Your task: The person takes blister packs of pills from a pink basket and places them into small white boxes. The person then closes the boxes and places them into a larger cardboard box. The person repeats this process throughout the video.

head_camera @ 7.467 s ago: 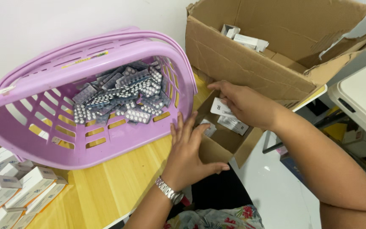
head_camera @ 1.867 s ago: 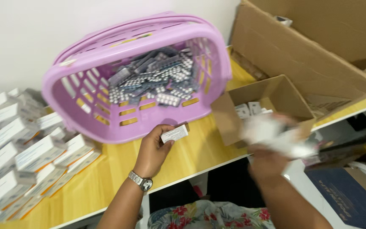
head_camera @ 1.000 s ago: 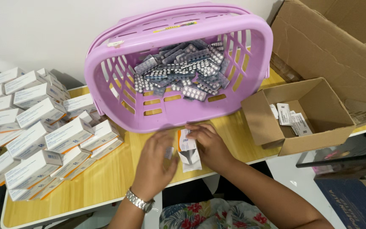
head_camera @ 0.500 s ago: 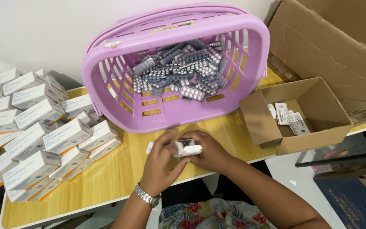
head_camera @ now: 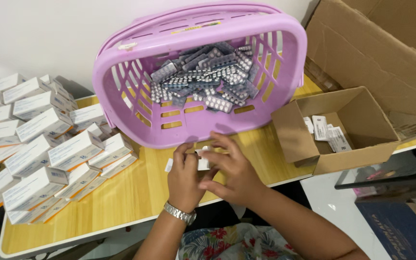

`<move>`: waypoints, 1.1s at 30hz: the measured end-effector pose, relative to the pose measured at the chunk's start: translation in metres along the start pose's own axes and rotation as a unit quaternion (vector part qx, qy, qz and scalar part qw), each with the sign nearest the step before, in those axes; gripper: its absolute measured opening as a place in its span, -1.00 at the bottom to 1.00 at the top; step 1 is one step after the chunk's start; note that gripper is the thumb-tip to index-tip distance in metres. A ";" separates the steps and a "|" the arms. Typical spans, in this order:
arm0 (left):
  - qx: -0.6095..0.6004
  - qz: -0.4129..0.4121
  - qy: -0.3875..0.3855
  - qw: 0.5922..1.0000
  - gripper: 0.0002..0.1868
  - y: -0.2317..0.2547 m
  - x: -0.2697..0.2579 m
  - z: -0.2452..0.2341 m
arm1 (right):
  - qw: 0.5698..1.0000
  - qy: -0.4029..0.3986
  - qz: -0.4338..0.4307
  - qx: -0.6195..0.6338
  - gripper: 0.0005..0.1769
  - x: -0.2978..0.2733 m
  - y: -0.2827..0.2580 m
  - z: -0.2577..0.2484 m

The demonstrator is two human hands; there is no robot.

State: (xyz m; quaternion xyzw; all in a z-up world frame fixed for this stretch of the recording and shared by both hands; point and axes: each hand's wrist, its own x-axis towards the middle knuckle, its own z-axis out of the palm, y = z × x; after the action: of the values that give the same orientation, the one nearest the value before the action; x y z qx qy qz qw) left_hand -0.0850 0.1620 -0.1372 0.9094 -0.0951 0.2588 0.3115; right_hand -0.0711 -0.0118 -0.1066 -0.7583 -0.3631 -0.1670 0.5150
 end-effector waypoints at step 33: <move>-0.009 -0.089 -0.025 0.996 0.00 0.032 -0.013 -0.003 | 0.957 -0.044 0.130 0.257 -0.73 -0.026 0.068 0.013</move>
State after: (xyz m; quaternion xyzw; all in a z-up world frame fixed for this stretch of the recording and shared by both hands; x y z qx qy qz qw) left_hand -0.1080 0.1386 -0.1254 0.9176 -0.0234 0.2063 0.3390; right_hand -0.0414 -0.0244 -0.1734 -0.6474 -0.3142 0.0337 0.6935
